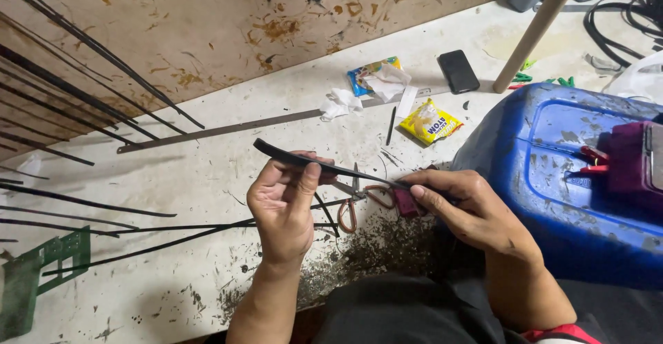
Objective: The person cuts a black cable with scissors, then rubs it against a small device on a blue container. They hang the cable on a wall rack using a clothespin, then repeat the process with another cable.
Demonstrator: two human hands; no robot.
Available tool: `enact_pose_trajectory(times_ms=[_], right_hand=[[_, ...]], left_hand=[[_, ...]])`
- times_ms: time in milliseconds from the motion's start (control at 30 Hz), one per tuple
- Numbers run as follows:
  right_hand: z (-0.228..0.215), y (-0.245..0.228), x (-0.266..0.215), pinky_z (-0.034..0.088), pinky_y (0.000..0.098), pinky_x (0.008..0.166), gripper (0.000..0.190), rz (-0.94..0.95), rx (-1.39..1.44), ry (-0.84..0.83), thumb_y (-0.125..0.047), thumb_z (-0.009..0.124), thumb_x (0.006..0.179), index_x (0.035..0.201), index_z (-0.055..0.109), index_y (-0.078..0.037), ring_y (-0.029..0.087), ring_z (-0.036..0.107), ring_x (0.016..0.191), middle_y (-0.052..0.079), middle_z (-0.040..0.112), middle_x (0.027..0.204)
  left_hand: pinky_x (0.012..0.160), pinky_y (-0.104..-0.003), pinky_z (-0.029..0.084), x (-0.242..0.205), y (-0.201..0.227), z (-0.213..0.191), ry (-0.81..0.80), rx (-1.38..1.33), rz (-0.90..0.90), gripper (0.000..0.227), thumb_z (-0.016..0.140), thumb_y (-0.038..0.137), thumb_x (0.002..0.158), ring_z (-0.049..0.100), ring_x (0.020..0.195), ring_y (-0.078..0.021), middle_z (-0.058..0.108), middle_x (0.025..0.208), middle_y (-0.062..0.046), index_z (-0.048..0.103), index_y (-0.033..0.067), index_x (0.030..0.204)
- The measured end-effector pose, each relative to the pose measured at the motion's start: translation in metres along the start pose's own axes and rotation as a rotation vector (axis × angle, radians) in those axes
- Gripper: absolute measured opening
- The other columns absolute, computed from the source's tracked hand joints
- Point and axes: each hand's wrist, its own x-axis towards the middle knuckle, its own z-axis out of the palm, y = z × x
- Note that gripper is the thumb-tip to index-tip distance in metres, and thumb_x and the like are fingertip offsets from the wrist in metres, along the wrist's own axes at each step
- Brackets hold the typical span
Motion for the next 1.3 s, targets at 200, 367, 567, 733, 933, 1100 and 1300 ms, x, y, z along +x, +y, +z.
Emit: enact_pose_trajectory(times_ms=[200, 367, 567, 733, 933, 1100, 1300], right_hand=[[0.009, 0.000, 0.009, 0.052, 0.0346, 0.052, 0.025, -0.008, 0.056, 0.025, -0.008, 0.058, 0.098, 0.105, 0.078, 0.004, 0.017, 0.059, 0.054, 0.014, 0.069, 0.056], [0.006, -0.001, 0.007, 0.053, 0.0339, 0.052, 0.024, 0.018, 0.045, 0.025, -0.008, 0.060, 0.097, 0.104, 0.080, 0.002, 0.016, 0.059, 0.054, 0.012, 0.069, 0.055], [0.002, -0.008, 0.005, 0.051, 0.0367, 0.051, 0.025, 0.048, 0.001, 0.044, -0.009, 0.059, 0.098, 0.104, 0.080, 0.002, 0.016, 0.058, 0.057, 0.017, 0.070, 0.055], [0.006, 0.000, 0.005, 0.053, 0.0356, 0.052, 0.026, 0.035, 0.029, 0.031, -0.009, 0.058, 0.098, 0.101, 0.082, -0.001, 0.016, 0.060, 0.056, 0.016, 0.072, 0.058], [-0.005, 0.015, -0.009, 0.054, 0.0340, 0.053, 0.026, 0.056, 0.006, 0.071, -0.009, 0.058, 0.098, 0.100, 0.083, -0.002, 0.016, 0.062, 0.055, 0.013, 0.074, 0.059], [-0.004, 0.011, -0.011, 0.053, 0.0343, 0.052, 0.026, 0.061, 0.007, 0.073, -0.009, 0.058, 0.099, 0.101, 0.082, -0.001, 0.014, 0.059, 0.056, 0.013, 0.073, 0.058], [0.007, 0.006, -0.008, 0.052, 0.0312, 0.052, 0.025, 0.038, 0.069, 0.059, -0.010, 0.059, 0.099, 0.102, 0.081, 0.000, 0.013, 0.058, 0.055, 0.011, 0.068, 0.055]], left_hand=[[0.076, -0.042, 0.068, -0.009, -0.010, 0.014, -0.108, -0.040, -0.058, 0.015, 0.071, 0.001, 0.093, 0.077, 0.081, -0.0312, 0.075, 0.091, -0.031, 0.069, -0.0082, 0.105], [0.074, -0.041, 0.068, -0.007, 0.003, 0.022, -0.105, 0.021, -0.076, 0.014, 0.073, 0.000, 0.091, 0.077, 0.081, -0.0305, 0.076, 0.089, -0.030, 0.069, -0.0099, 0.100], [0.078, -0.037, 0.067, 0.004, 0.007, 0.007, -0.029, 0.094, -0.053, 0.018, 0.072, 0.004, 0.094, 0.076, 0.086, -0.0266, 0.077, 0.093, -0.027, 0.068, -0.0096, 0.105], [0.075, -0.040, 0.068, -0.014, -0.004, 0.033, -0.188, 0.027, -0.129, 0.018, 0.073, 0.003, 0.092, 0.077, 0.080, -0.0296, 0.076, 0.090, -0.028, 0.070, -0.0081, 0.106], [0.076, -0.035, 0.066, 0.005, 0.004, 0.015, -0.107, 0.092, -0.091, 0.017, 0.070, 0.005, 0.095, 0.075, 0.082, -0.0226, 0.077, 0.091, -0.026, 0.068, -0.0080, 0.105], [0.078, -0.036, 0.067, 0.004, -0.011, 0.009, 0.012, -0.002, -0.098, 0.020, 0.070, 0.007, 0.096, 0.076, 0.084, -0.0234, 0.077, 0.092, -0.024, 0.066, -0.0085, 0.108], [0.077, -0.041, 0.068, -0.012, -0.010, 0.037, -0.154, -0.055, -0.150, 0.019, 0.076, 0.002, 0.090, 0.077, 0.084, -0.0288, 0.077, 0.092, -0.029, 0.069, -0.0094, 0.104]])
